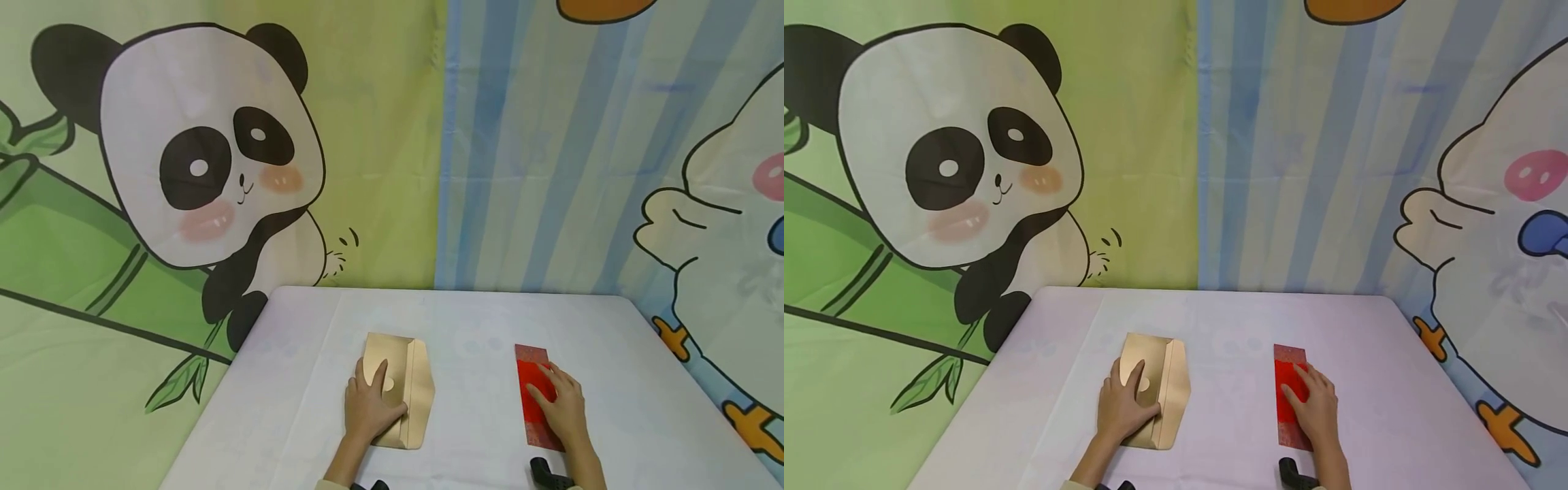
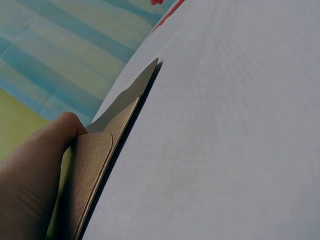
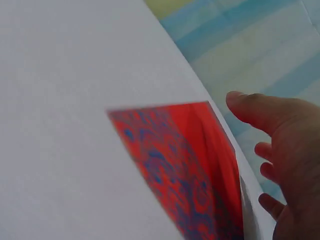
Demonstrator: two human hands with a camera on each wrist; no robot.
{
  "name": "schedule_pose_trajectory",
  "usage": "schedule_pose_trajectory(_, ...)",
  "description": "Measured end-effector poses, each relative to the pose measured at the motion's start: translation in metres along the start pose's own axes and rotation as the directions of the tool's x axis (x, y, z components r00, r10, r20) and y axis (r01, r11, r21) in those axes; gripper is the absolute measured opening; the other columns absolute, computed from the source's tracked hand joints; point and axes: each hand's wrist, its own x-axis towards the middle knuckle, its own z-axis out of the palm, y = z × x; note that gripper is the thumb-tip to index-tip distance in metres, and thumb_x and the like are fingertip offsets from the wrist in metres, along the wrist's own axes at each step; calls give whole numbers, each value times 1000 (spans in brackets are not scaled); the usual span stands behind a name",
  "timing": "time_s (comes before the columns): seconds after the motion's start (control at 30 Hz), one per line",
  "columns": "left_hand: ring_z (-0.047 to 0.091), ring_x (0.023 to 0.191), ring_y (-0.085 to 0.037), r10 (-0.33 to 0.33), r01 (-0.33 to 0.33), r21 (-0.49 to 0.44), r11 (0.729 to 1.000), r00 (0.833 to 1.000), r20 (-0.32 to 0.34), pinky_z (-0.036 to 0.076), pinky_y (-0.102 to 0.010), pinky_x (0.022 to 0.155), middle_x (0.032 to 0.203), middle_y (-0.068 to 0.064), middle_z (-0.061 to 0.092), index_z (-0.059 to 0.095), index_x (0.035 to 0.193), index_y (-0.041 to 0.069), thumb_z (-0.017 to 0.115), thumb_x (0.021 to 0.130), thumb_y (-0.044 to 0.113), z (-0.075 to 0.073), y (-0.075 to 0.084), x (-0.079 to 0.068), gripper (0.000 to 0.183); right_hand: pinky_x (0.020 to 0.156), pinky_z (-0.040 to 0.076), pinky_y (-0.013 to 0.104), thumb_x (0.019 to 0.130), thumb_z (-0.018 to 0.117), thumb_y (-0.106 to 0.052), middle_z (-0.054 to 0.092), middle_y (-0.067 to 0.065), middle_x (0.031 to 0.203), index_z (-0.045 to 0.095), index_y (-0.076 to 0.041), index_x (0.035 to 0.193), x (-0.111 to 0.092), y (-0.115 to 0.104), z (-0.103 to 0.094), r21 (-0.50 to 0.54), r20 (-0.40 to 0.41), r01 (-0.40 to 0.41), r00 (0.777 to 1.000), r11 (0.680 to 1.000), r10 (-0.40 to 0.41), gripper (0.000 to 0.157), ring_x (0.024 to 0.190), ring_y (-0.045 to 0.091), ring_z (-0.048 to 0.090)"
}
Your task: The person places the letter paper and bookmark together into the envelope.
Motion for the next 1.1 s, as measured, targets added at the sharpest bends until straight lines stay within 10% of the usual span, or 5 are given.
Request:
schedule_pose_trajectory(0.27,35,73,-22,10,-10,-11,1000,1000,-20,32,-35,68,142,-25,27,50,135,24,67,52,55,1,1,0,90,92,17,69,73,68,-51,25,40,136,38,7,135,-5,13,-19,-192,217,-165,954,967,206,89,122,54,20)
schedule_pose_trajectory(0.5,35,72,-21,17,-17,12,1000,1000,-20,32,-34,67,142,-25,28,49,134,24,67,52,56,2,2,0,90,96,14,65,73,70,-46,32,37,134,43,8,131,-6,17,-15,-204,215,-72,970,976,116,84,122,51,24)
schedule_pose_trajectory(0.9,34,71,-20,16,-16,25,1000,1000,-2,31,-34,68,144,-24,25,48,136,25,66,53,56,1,1,0,90,89,22,67,73,75,-13,39,32,131,47,4,130,-5,16,-9,60,164,25,986,998,-35,66,117,51,30)
schedule_pose_trajectory(1.1,31,68,-19,17,-17,20,1000,1000,-7,29,-31,65,145,-24,23,48,136,24,66,54,56,2,2,-1,90,88,26,69,76,73,-22,33,32,136,42,3,134,-6,11,-11,64,222,-30,975,997,15,70,121,50,22)
